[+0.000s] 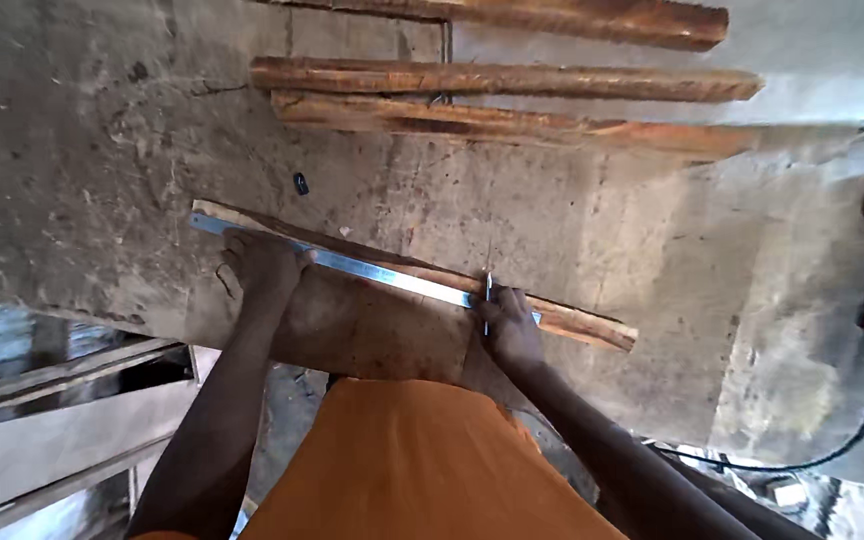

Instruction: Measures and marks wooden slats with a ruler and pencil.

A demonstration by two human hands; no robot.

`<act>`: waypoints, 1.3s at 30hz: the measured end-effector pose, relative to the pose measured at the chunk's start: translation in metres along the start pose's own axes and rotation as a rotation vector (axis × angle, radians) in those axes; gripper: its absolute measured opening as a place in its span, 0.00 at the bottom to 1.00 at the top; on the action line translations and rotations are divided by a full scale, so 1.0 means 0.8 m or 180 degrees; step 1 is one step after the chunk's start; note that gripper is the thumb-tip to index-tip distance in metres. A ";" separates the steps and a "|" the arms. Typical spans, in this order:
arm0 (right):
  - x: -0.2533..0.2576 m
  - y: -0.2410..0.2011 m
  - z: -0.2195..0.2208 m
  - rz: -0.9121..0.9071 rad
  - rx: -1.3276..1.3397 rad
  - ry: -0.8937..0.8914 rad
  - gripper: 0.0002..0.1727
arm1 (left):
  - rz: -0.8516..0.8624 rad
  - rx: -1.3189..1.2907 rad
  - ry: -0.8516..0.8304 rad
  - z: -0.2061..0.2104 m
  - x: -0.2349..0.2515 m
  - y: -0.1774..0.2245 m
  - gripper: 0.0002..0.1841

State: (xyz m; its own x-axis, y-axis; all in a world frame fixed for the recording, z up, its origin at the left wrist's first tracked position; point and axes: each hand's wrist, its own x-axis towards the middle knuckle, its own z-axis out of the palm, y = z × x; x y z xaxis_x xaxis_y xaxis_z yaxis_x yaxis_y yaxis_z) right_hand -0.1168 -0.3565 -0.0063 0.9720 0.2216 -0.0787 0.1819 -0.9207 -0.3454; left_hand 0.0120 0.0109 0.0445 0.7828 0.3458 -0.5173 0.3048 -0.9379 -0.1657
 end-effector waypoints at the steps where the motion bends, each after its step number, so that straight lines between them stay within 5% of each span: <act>1: 0.001 0.000 -0.001 -0.0012 -0.0014 -0.0052 0.16 | -0.0010 -0.0034 0.0017 -0.001 0.000 0.001 0.57; 12: 0.007 0.012 -0.008 -0.0235 0.0064 -0.0226 0.15 | -0.0062 -0.0315 0.0192 0.000 -0.016 0.005 0.48; 16: 0.006 0.017 -0.004 -0.0315 0.0165 -0.0155 0.14 | 0.0168 -0.0552 0.0560 0.018 -0.064 0.047 0.35; 22: 0.006 0.022 -0.005 -0.0362 0.0153 -0.0270 0.16 | 0.2109 -0.0816 0.1182 0.109 -0.136 0.137 0.18; 25: 0.006 0.022 -0.006 -0.0375 0.0210 -0.0239 0.16 | 0.2581 -0.1026 0.1622 0.133 -0.129 0.149 0.12; 32: 0.005 0.022 -0.002 -0.0379 0.0285 -0.0074 0.16 | 0.2740 -0.0941 0.1704 0.125 -0.124 0.148 0.10; 39: 0.005 0.023 0.000 -0.0362 0.0232 -0.0107 0.15 | 0.1757 -0.0868 0.1306 0.132 -0.177 0.182 0.19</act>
State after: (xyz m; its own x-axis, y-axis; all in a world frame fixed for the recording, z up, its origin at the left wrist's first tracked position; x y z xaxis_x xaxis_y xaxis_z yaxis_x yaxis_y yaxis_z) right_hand -0.1095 -0.3725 -0.0129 0.9399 0.3349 -0.0660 0.2781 -0.8635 -0.4208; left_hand -0.1116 -0.1774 0.0049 0.9848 -0.1414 -0.1007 -0.1098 -0.9566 0.2698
